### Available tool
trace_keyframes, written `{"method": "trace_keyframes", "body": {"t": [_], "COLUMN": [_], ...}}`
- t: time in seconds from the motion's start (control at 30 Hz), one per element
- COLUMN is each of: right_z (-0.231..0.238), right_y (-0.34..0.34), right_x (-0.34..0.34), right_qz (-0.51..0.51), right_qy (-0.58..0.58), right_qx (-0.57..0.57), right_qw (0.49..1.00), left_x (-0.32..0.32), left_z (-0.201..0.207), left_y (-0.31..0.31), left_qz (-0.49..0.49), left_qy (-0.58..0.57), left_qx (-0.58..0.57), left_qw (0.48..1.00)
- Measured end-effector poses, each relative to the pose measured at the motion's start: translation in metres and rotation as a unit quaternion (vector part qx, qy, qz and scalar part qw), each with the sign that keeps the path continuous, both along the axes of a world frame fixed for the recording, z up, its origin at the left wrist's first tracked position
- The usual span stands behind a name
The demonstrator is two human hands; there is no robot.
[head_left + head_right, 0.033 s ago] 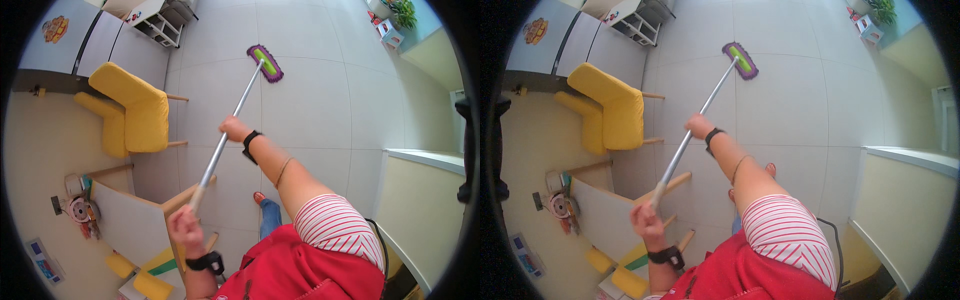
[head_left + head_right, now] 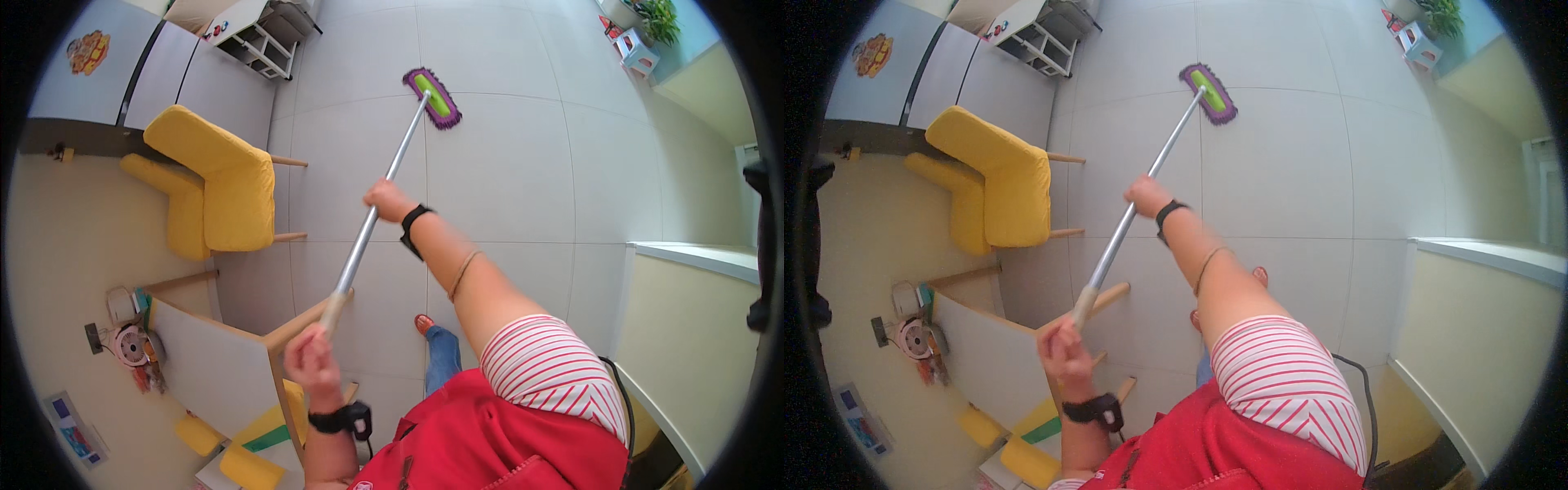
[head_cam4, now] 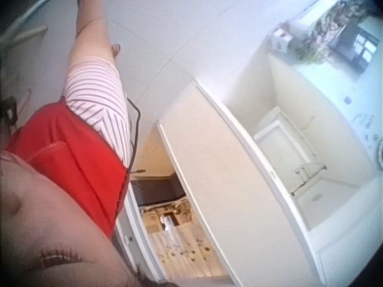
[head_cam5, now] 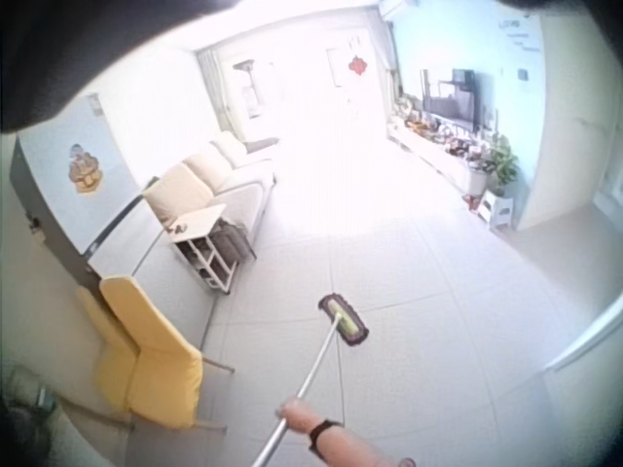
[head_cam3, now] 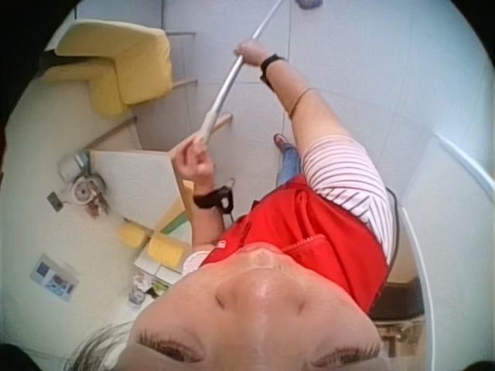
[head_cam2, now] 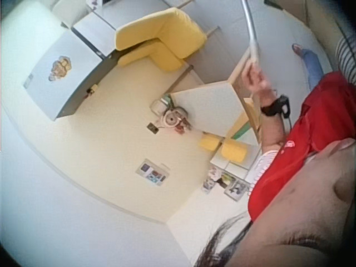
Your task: The person mops the tiled floor in a dining area using a flat mop. They move a yellow chair to clean underneath it, then continue mopping around the table and other furniture.
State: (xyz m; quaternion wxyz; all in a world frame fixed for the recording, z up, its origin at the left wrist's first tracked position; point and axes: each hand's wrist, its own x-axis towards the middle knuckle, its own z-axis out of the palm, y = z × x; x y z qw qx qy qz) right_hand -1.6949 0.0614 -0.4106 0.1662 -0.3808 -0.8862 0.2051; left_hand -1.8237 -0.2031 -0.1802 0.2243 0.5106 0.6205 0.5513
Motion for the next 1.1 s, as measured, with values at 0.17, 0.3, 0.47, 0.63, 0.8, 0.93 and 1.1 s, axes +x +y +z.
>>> {"method": "trace_keyframes", "body": {"t": [0.17, 0.3, 0.47, 0.63, 0.8, 0.93, 1.1], "right_z": [0.028, 0.105, 0.127, 0.063, 0.024, 0.064, 0.135], "right_y": [-0.002, -0.076, -0.102, -0.015, 0.084, 0.08, -0.013], "right_x": [0.014, -0.028, -0.046, -0.021, 0.044, 0.085, 0.141], "right_qz": [-0.037, 0.029, 0.047, -0.015, -0.126, -0.243, -0.354], "right_qy": [0.129, 0.166, 0.14, 0.084, 0.135, 0.246, 0.321], "right_qx": [-0.054, -0.137, -0.116, 0.003, 0.008, 0.007, 0.019], "right_qw": [0.989, 0.976, 0.982, 0.996, 0.983, 0.938, 0.878], "left_x": [0.0, -0.056, -0.061, -0.015, 0.031, 0.037, 0.065], "left_z": [0.055, 0.168, 0.188, 0.105, 0.045, 0.104, 0.204], "left_y": [0.027, 0.01, -0.011, 0.034, 0.128, 0.177, 0.228], "left_qz": [-0.099, -0.115, -0.069, -0.005, -0.192, -0.311, -0.435], "left_qy": [-0.001, -0.212, -0.176, -0.014, -0.026, -0.055, -0.207], "left_qx": [0.061, 0.079, 0.123, 0.094, 0.042, 0.036, 0.049], "left_qw": [0.993, 0.967, 0.974, 0.995, 0.98, 0.948, 0.875]}}
